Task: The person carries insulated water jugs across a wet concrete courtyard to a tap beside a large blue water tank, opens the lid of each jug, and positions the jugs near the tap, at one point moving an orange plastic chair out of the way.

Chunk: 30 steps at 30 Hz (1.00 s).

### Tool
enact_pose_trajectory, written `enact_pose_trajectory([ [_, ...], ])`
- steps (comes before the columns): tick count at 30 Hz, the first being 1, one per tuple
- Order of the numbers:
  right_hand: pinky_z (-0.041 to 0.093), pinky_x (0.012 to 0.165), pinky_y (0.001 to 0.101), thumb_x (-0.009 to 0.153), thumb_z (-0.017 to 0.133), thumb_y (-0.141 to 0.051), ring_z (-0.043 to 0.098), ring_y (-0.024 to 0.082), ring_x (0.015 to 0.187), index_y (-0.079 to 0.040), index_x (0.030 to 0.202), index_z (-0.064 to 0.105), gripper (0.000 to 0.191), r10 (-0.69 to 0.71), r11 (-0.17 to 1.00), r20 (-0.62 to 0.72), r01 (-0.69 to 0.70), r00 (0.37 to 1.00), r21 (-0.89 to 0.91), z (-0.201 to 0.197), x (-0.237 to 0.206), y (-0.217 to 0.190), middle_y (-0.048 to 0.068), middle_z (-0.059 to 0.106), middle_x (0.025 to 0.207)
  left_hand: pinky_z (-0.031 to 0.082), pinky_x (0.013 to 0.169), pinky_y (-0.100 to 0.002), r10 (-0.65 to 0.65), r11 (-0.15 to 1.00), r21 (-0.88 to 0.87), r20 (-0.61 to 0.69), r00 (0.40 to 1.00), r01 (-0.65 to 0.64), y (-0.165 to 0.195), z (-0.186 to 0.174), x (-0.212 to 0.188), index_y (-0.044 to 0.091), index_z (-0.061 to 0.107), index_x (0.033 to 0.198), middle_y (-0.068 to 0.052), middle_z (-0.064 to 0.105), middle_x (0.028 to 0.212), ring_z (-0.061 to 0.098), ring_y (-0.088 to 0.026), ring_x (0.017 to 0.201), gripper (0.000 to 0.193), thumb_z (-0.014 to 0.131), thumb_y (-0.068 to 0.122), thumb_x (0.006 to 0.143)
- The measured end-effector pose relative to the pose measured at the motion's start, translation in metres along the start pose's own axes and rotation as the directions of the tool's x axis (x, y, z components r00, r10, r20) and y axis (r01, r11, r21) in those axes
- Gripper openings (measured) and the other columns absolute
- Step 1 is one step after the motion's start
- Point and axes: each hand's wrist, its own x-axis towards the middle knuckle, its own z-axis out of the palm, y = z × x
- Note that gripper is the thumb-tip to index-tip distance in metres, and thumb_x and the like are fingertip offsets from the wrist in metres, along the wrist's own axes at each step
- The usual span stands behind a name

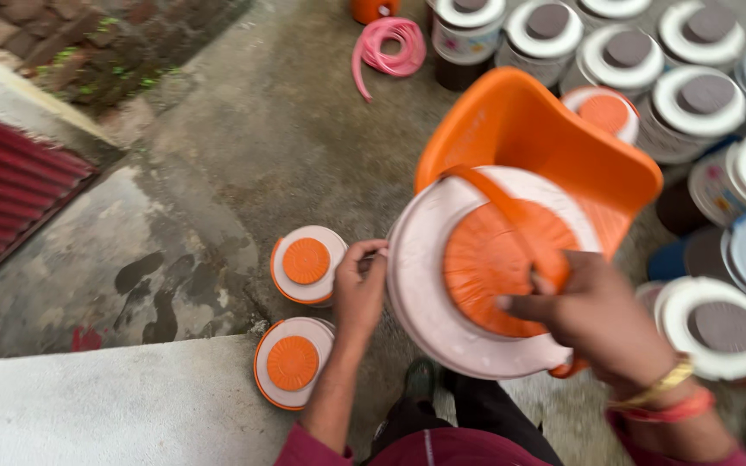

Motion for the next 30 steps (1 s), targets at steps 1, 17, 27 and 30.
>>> enact_pose_trajectory([
  [1,0.036,0.043,0.0327,0.069,0.087,-0.013,0.044,0.013,0.046,0.001,0.066,0.058,0.032,-0.028,0.997,0.043,0.031,0.999,-0.068,0.005,0.009,-0.015,0.001,0.051,0.052,0.053,0.075,-0.027,0.01,1.0,0.027,-0.041,0.999,-0.009,0.006,-0.005,0.008,0.003,0.073,0.107,-0.003,0.073,0.095,0.065,-0.011,0.087,0.02,0.064,0.016,0.095],
  [17,0.032,0.036,0.0284,0.067,0.086,-0.014,0.041,0.009,0.04,-0.008,0.065,0.053,0.034,-0.226,0.968,0.387,0.25,0.894,-0.01,0.041,0.134,-0.201,-0.001,0.048,0.05,0.053,0.09,-0.027,0.406,0.911,0.214,-0.301,0.863,-0.353,0.11,-0.047,0.143,0.001,0.068,0.115,-0.005,0.071,0.108,0.066,-0.011,0.102,0.019,0.066,0.014,0.101],
  [27,0.033,0.04,0.0287,0.066,0.085,-0.008,0.044,0.01,0.042,-0.007,0.068,0.051,0.035,-0.195,0.98,0.302,0.178,0.933,0.084,0.136,0.245,-0.284,-0.001,0.05,0.054,0.053,0.087,-0.027,0.279,0.959,0.089,-0.101,0.955,-0.271,0.136,-0.101,0.323,0.001,0.069,0.115,-0.004,0.07,0.104,0.065,-0.01,0.097,0.02,0.065,0.014,0.1],
  [30,0.036,0.045,0.0288,0.065,0.083,-0.007,0.045,0.007,0.051,-0.007,0.07,0.055,0.028,-0.232,0.972,0.246,0.221,0.941,0.073,0.157,0.272,-0.281,-0.004,0.051,0.06,0.051,0.088,-0.027,0.327,0.936,0.16,-0.056,0.944,-0.314,0.135,-0.103,0.343,0.0,0.07,0.114,-0.005,0.068,0.108,0.064,-0.011,0.1,0.019,0.065,0.013,0.1],
])
